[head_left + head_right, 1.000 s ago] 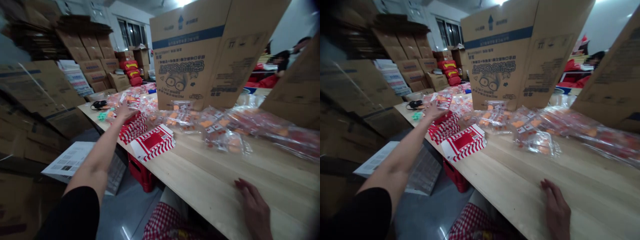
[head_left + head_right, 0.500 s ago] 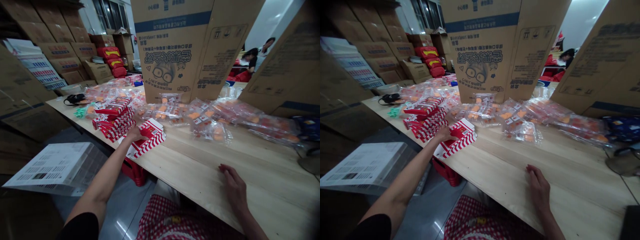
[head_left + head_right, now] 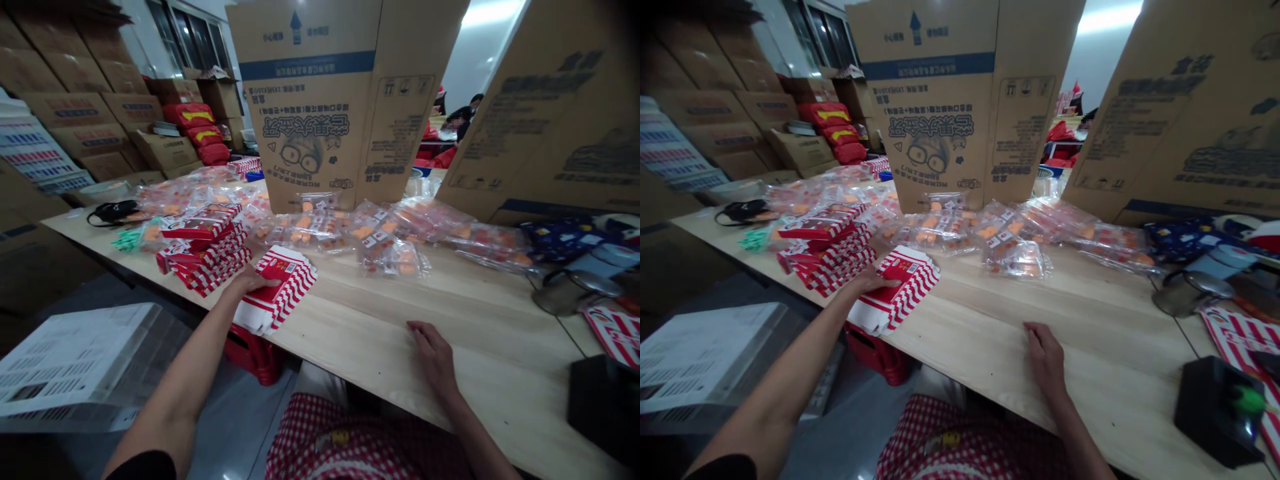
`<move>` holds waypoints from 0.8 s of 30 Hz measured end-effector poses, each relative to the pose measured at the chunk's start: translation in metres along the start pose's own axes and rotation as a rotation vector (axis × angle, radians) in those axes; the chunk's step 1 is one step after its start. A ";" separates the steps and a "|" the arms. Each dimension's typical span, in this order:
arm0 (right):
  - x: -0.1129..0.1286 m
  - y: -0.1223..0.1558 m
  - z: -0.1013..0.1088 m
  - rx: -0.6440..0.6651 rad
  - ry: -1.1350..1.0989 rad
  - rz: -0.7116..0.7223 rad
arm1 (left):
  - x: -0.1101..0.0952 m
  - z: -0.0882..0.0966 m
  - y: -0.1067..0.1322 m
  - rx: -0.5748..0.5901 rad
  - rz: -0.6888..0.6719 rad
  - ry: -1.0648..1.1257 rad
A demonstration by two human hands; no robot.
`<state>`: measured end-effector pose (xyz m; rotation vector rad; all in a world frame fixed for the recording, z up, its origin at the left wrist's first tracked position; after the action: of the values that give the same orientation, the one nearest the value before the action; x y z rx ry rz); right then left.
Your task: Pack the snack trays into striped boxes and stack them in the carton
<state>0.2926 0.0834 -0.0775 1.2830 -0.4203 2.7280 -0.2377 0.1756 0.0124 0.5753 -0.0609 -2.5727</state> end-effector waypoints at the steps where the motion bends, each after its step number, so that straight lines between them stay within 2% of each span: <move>1: -0.001 -0.001 -0.001 0.004 0.007 0.015 | -0.001 -0.001 0.007 -0.046 0.008 -0.004; 4: -0.001 -0.003 -0.003 0.012 0.017 0.050 | -0.013 0.007 0.032 -0.215 -0.033 -0.012; 6: 0.009 -0.002 -0.001 0.005 0.030 0.063 | -0.027 0.018 0.052 -0.304 -0.106 -0.005; 8: 0.042 0.002 0.008 -0.021 0.038 0.144 | -0.046 0.028 0.073 -0.343 -0.188 0.017; 10: 0.096 0.009 0.023 -0.046 0.023 0.316 | -0.078 0.032 0.100 -0.323 -0.357 0.107; 12: 0.151 0.012 0.038 -0.039 -0.013 0.468 | -0.122 0.029 0.136 -0.216 -0.655 0.268; 13: 0.169 0.008 0.047 -0.050 -0.032 0.476 | -0.145 0.025 0.158 -0.135 -0.814 0.343; 15: 0.182 -0.007 0.062 -0.050 -0.116 0.394 | -0.182 0.016 0.196 0.008 -1.053 0.444; 16: 0.180 -0.014 0.063 0.014 -0.177 0.331 | -0.195 0.011 0.210 0.056 -1.118 0.471; 18: 0.168 -0.021 0.051 0.283 -0.318 0.209 | -0.212 -0.002 0.228 0.118 -1.171 0.495; 20: 0.160 -0.012 0.037 0.584 -0.427 0.121 | -0.223 -0.023 0.241 0.216 -1.180 0.495; 21: 0.159 -0.005 0.034 0.684 -0.453 0.099 | -0.227 -0.035 0.247 0.285 -1.179 0.501; 22: 0.160 -0.001 0.035 0.734 -0.460 0.097 | -0.229 -0.048 0.253 0.355 -1.173 0.519; 24: 0.169 0.002 0.045 0.713 -0.388 0.181 | -0.229 -0.068 0.261 0.467 -1.129 0.593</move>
<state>0.2171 0.0636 0.0786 2.0306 0.4995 2.8767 0.0910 0.0619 0.0778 1.9915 -0.1748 -3.2696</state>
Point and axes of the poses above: each hand's wrist, its own y-axis away from the middle knuckle, its own z-axis out of the back of the hand, x = y × z, the point moved 9 cm from there along -y, towards the middle knuckle, and after that the axes turned 13 degrees about y, right-handed, at the moved point
